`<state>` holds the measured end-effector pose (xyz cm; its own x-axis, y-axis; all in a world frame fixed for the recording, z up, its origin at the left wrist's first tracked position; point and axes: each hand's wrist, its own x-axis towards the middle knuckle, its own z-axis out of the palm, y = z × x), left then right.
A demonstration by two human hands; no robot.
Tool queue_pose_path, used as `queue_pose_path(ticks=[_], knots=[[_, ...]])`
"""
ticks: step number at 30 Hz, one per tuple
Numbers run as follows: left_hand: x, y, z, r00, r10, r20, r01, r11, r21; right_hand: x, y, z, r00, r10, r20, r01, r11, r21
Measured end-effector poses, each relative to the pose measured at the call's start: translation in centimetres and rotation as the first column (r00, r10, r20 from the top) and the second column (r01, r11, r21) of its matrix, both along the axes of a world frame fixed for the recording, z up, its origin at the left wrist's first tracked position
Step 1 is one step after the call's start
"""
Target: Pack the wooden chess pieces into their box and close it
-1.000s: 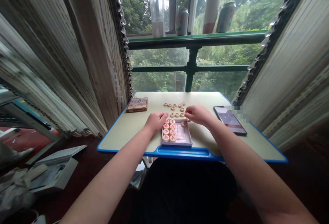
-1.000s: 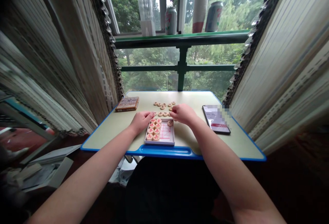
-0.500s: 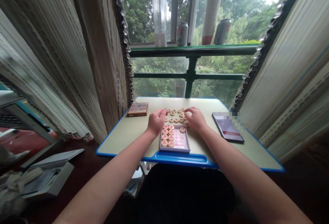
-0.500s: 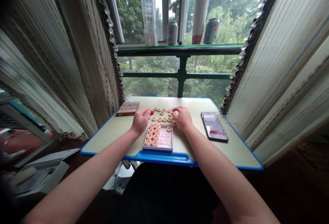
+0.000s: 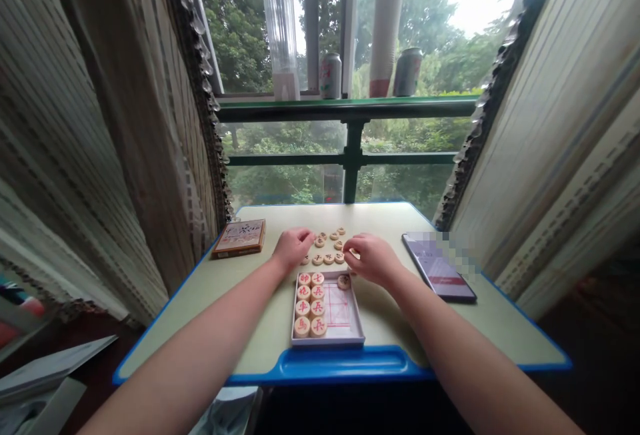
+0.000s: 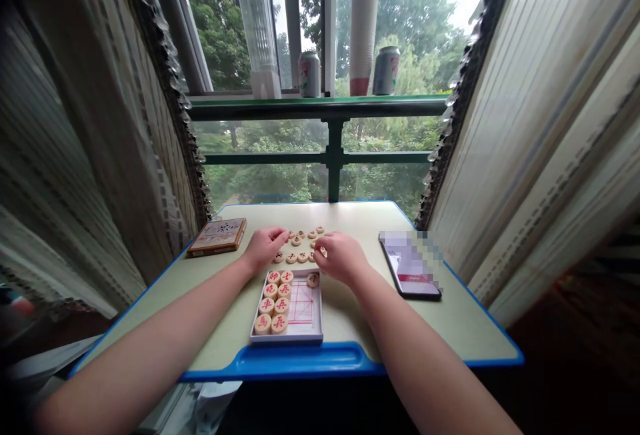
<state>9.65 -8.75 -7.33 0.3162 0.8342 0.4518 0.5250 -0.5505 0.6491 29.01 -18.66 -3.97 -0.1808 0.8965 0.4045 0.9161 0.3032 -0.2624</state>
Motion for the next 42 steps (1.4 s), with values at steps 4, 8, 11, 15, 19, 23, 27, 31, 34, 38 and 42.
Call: queue_pose_path(ticks=[4,8,11,15,19,23,27,31,34,38,42], knots=[[-0.4,0.5,-0.5,0.993,0.074,0.090,-0.070,0.996,-0.046,0.3,0.6,-0.4,0.979,-0.193,-0.059,0.193,0.981,0.003],[-0.2,0.5,0.1,0.986,0.088,0.143,-0.095,0.995,0.041,1.0,1.6,-1.3,0.956,-0.233,-0.177,0.234,0.972,-0.017],[0.0,0.4,-0.1,0.991,0.071,0.112,-0.080,0.993,0.083,1.2,2.0,-2.0,0.930,-0.236,-0.282,0.245,0.970,-0.004],[0.4,0.5,-1.0,0.999,0.030,-0.042,-0.033,0.997,-0.073,0.8,2.2,-2.7,0.921,-0.282,-0.269,0.268,0.959,-0.088],[0.6,0.3,-1.4,0.989,-0.039,-0.141,0.019,0.989,-0.144,0.2,2.3,-3.2,0.948,-0.202,-0.244,0.147,0.963,-0.228],[0.6,0.1,-1.2,0.989,-0.094,-0.116,0.084,0.993,-0.083,-0.1,2.0,-3.2,0.960,-0.046,-0.275,-0.013,0.978,-0.209],[0.8,0.3,-1.2,0.991,-0.109,-0.081,0.105,0.993,-0.057,-0.1,2.0,-3.2,0.972,0.020,-0.233,-0.066,0.979,-0.191],[1.3,0.5,-1.3,0.972,-0.170,-0.159,0.158,0.984,-0.086,-0.3,2.5,-3.4,0.968,0.020,-0.251,-0.046,0.994,-0.099],[1.6,0.5,-1.2,0.964,-0.202,-0.174,0.187,0.977,-0.101,-0.4,3.3,-3.0,0.968,-0.009,-0.252,-0.001,0.999,-0.040],[1.6,0.7,-1.0,0.969,-0.243,0.051,0.249,0.945,-0.211,-0.3,5.0,-1.5,0.986,-0.053,-0.160,0.049,0.998,-0.028],[1.1,1.5,-0.9,0.958,-0.128,0.257,0.217,0.910,-0.354,-0.3,6.6,-1.2,0.994,-0.071,-0.081,0.063,0.994,-0.092]])
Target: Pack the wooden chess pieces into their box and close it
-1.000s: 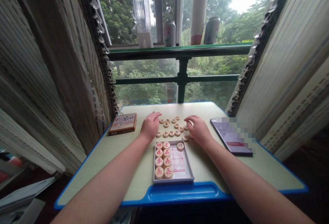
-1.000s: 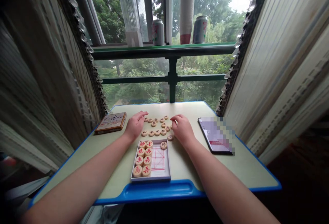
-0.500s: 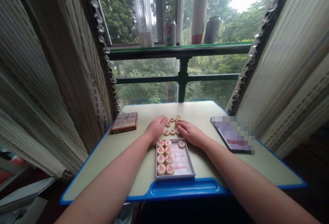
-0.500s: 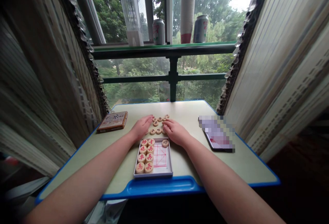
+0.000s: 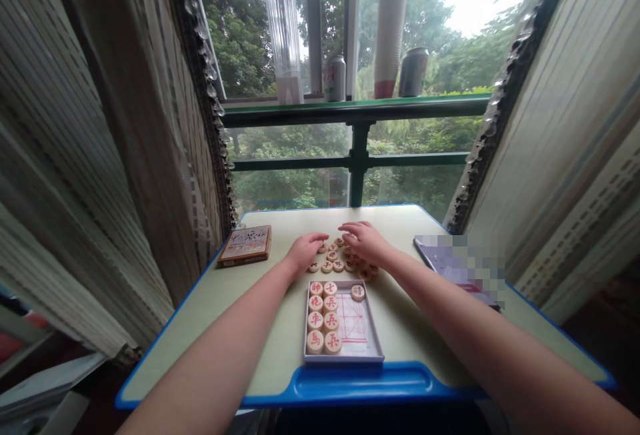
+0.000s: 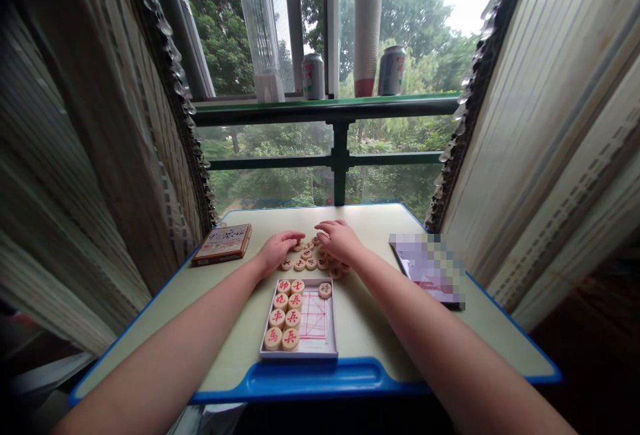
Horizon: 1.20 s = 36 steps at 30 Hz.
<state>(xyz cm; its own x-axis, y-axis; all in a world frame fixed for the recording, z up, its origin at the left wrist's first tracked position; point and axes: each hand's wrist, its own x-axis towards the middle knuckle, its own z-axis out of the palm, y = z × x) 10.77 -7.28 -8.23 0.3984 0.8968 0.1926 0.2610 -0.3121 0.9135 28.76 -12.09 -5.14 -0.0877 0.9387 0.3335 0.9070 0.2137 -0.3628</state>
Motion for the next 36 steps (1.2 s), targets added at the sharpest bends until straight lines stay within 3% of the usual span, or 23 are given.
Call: queue_pose_path(ticks=[4,12,17,22,30,36], knots=[[-0.5,0.5,0.1,1.000,-0.009,0.029,0.012,0.996,-0.092,-0.3,0.1,-0.9,0.999,0.052,0.003,-0.052,0.998,-0.031],[-0.5,-0.5,0.2,0.992,0.000,-0.128,0.000,1.000,0.005,-0.8,-0.9,-0.7,0.987,0.086,0.139,-0.086,0.996,-0.003],[-0.7,-0.8,0.1,0.978,0.060,-0.201,-0.018,0.978,0.206,-1.1,-0.7,-0.6,0.981,0.067,0.183,-0.068,0.998,-0.003],[-0.7,-2.2,1.3,0.968,0.096,-0.230,-0.015,0.943,0.334,-1.2,-1.0,-0.2,0.977,0.037,0.209,-0.040,0.999,0.012],[-0.2,-4.7,2.7,0.936,0.036,-0.351,0.132,0.887,0.443,-0.5,-1.8,0.8,0.982,0.009,0.188,-0.027,0.995,0.091],[0.3,-6.1,3.3,0.931,-0.081,-0.355,0.234,0.880,0.413,0.0,-2.1,0.8,0.972,0.001,0.233,-0.012,0.999,0.045]])
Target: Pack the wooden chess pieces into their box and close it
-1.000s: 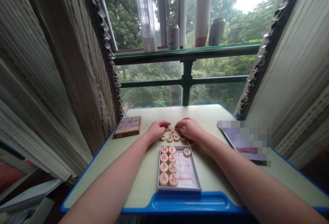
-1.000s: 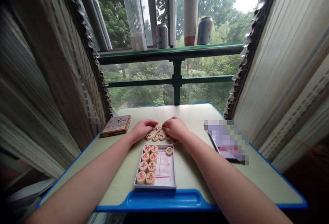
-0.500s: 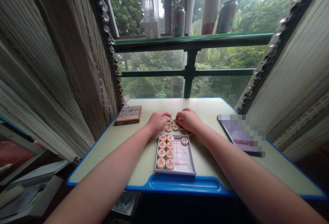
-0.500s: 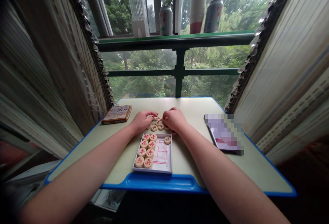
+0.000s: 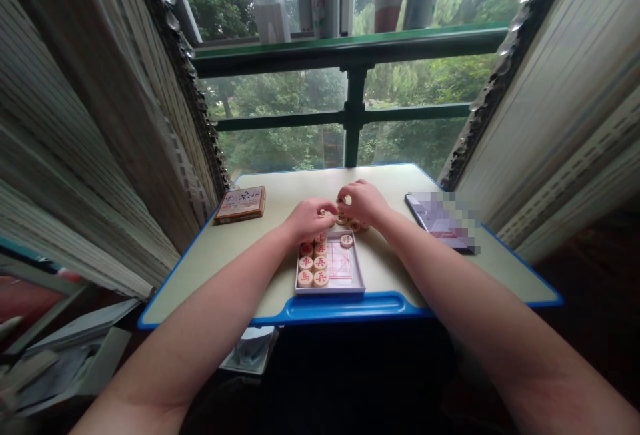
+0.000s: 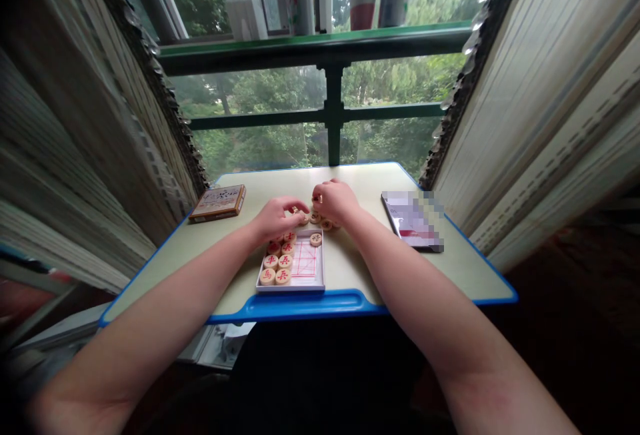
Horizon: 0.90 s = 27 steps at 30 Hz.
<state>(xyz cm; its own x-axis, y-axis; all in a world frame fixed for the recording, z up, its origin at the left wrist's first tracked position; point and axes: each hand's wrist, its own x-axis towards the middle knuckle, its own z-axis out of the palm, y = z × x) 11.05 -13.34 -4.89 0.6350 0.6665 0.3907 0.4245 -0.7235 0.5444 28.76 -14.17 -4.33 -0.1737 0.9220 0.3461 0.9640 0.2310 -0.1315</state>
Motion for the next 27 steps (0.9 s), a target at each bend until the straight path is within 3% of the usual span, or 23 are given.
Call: queue_pose_path(ticks=[5,11,14,18,21,25,27], knots=[[-0.1,-0.4,0.4,0.997,-0.076,-0.008,0.076,0.995,-0.068,0.1,0.1,-0.1,1.000,0.005,-0.013,-0.005,1.000,-0.023],[0.4,-1.5,0.9,0.980,-0.199,0.026,0.199,0.980,-0.005,0.1,-0.1,0.1,0.999,0.047,-0.008,-0.047,0.999,-0.006],[0.7,-2.0,1.0,0.965,-0.261,0.005,0.261,0.965,0.034,0.4,-0.6,1.4,0.998,0.020,-0.055,-0.022,0.999,-0.036],[0.7,-2.1,0.9,0.964,-0.250,-0.095,0.257,0.964,0.072,0.9,-2.7,4.3,0.997,-0.065,-0.052,0.057,0.988,-0.141],[0.5,-1.9,0.9,0.953,-0.257,-0.164,0.271,0.960,0.068,1.0,-5.3,5.4,0.995,-0.026,-0.095,0.009,0.985,-0.174],[0.3,-1.9,0.8,0.932,-0.269,-0.242,0.291,0.955,0.056,0.9,-7.8,3.8,0.934,0.042,-0.355,-0.088,0.989,-0.116],[0.4,-1.9,0.7,0.926,-0.270,-0.265,0.297,0.953,0.067,1.0,-8.2,2.2,0.925,0.048,-0.377,-0.064,0.998,-0.030]])
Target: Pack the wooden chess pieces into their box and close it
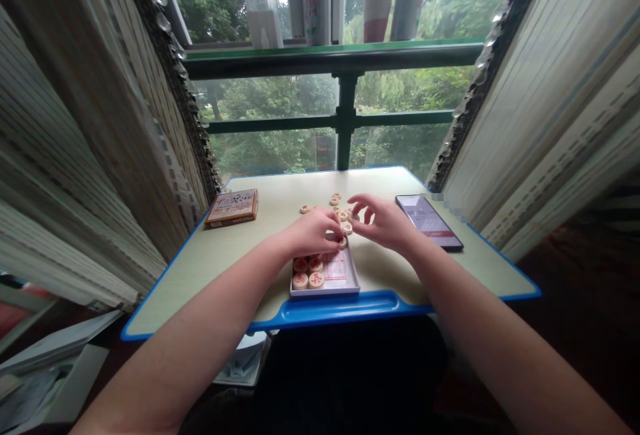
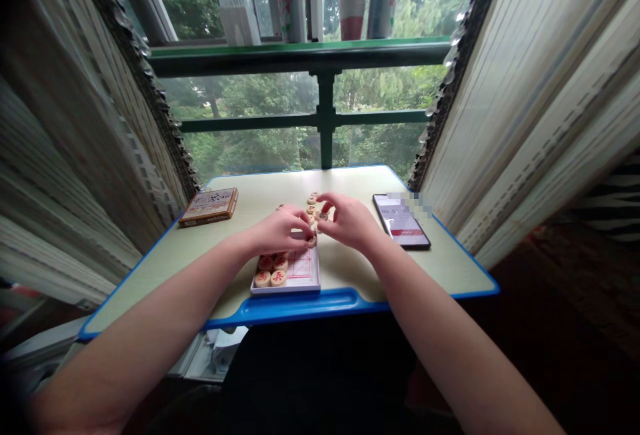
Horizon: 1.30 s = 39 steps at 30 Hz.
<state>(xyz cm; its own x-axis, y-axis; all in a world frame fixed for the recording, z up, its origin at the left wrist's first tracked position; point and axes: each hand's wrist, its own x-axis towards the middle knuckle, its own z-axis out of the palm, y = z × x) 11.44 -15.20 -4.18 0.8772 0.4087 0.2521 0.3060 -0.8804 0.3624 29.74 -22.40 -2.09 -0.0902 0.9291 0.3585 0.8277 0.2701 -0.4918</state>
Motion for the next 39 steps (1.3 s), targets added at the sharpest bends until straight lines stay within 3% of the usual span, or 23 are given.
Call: queue_pose_path(ticks=[5,20,25,29,33,39], knots=[[0.2,0.0,-0.1,1.000,-0.009,-0.007,0.009,1.000,-0.004,0.0,0.1,-2.0,0.997,0.074,-0.017,-0.072,0.993,0.089],[0.5,-0.7,0.4,0.999,0.040,-0.034,-0.041,0.999,-0.022,0.1,0.1,-2.3,0.988,0.155,0.017,-0.156,0.987,0.041],[0.1,-0.3,0.7,0.991,0.132,0.034,-0.132,0.991,-0.009,0.0,-0.1,-2.2,0.989,0.149,0.017,-0.149,0.988,0.026],[-0.4,-0.1,1.3,0.975,0.181,0.131,-0.167,0.980,-0.110,-0.5,-0.4,-2.1,0.981,0.193,0.005,-0.193,0.981,0.024],[-0.7,0.3,1.3,0.975,0.194,0.109,-0.165,0.958,-0.235,-0.8,-0.5,-2.1,0.970,0.241,0.026,-0.241,0.971,0.001],[-1.5,2.4,0.9,0.914,0.400,0.071,-0.341,0.851,-0.400,-1.0,-0.4,-2.1,0.964,0.264,0.030,-0.264,0.965,-0.008]])
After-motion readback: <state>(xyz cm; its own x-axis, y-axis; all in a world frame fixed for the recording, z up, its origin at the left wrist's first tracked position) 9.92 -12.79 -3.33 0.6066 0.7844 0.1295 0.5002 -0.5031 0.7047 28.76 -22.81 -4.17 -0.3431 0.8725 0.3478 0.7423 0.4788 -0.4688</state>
